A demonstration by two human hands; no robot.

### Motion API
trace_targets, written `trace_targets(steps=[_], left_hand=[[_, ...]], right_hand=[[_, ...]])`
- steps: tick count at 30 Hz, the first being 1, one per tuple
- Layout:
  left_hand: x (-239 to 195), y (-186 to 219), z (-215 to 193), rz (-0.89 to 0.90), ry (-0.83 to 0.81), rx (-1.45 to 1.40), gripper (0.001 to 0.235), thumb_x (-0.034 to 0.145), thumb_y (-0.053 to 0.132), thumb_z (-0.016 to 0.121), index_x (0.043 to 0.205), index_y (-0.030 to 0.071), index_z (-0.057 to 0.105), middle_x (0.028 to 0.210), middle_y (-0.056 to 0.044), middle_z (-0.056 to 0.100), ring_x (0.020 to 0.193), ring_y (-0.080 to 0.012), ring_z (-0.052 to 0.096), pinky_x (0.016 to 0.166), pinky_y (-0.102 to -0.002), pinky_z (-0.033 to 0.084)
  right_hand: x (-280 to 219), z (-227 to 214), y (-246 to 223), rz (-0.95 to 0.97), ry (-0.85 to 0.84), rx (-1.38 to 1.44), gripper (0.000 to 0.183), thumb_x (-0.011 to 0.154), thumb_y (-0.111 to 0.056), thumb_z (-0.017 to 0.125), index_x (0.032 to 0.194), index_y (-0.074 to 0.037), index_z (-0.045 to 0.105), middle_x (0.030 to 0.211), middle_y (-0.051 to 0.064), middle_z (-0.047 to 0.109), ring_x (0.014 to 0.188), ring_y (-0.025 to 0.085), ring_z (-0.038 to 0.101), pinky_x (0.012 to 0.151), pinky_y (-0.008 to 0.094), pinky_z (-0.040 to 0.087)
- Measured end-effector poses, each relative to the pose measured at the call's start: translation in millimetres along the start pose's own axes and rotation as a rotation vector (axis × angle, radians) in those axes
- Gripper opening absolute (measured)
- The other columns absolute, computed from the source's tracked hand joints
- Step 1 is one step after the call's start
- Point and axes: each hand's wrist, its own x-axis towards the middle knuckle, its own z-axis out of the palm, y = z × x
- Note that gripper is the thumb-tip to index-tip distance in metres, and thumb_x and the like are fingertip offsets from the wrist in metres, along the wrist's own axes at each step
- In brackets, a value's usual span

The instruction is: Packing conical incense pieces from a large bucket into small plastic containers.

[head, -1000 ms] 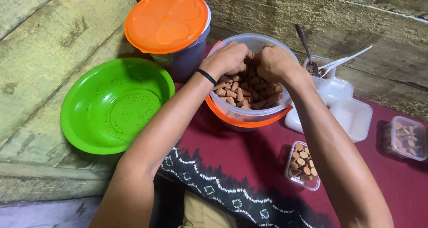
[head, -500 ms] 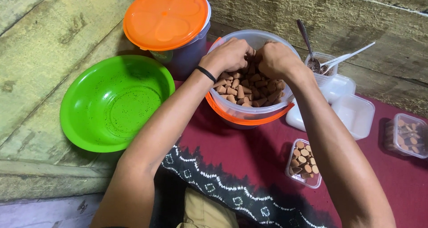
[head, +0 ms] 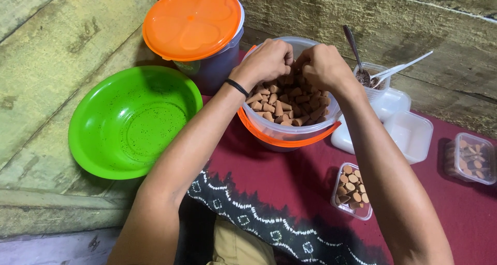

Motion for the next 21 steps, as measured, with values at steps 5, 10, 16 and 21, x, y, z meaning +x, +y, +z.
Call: trace_targets(steps=[5,10,16,21], left_hand=[[3.9,-4.2,-1.7,-0.009,0.083,-0.086,0.008,0.073,0.026,0.076,0.076,0.019,0.072,0.072,-0.005,0.073,0.085,-0.0304,0.073,0.072,-0.045,0.055],[-6.3,14.5,-13.9,0.019,0.166,-0.175,0.017,0.077,0.005,0.075,0.077,0.016,0.062,0.08,0.002,0.073,0.075,-0.0133,0.067,0.067,-0.035,0.052],[-19.2,33.6,-31.4,0.336,0.432,-0.453,0.024,0.083,0.006,0.08,0.085,0.017,0.059,0.079,0.005,0.072,0.071,-0.006,0.068,0.065,-0.024,0.055],[-39.8,64.5,-37.1,0.517,0.499,-0.473,0.021,0.09,0.007,0.077,0.1,0.015,0.06,0.088,0.001,0.072,0.077,-0.0102,0.071,0.07,-0.024,0.062]], right_hand=[[-9.5,-5.8,-8.3,-0.033,0.065,0.1,0.032,0.086,-0.007,0.051,0.097,-0.013,0.081,0.091,0.021,0.076,0.094,0.045,0.071,0.077,0.056,0.058],[-16.1,-20.5,-26.5,0.062,0.08,0.265,0.026,0.089,0.009,0.054,0.096,-0.005,0.074,0.102,0.012,0.076,0.082,0.019,0.071,0.074,0.034,0.06],[-33.2,-36.6,-33.5,-0.028,0.278,0.643,0.024,0.09,0.004,0.054,0.097,-0.009,0.072,0.085,0.001,0.074,0.065,0.009,0.062,0.059,0.023,0.052],[-64.7,-46.2,-30.3,-0.198,0.318,0.852,0.014,0.098,0.001,0.066,0.109,-0.007,0.069,0.097,0.005,0.072,0.079,0.01,0.064,0.069,0.023,0.056]])
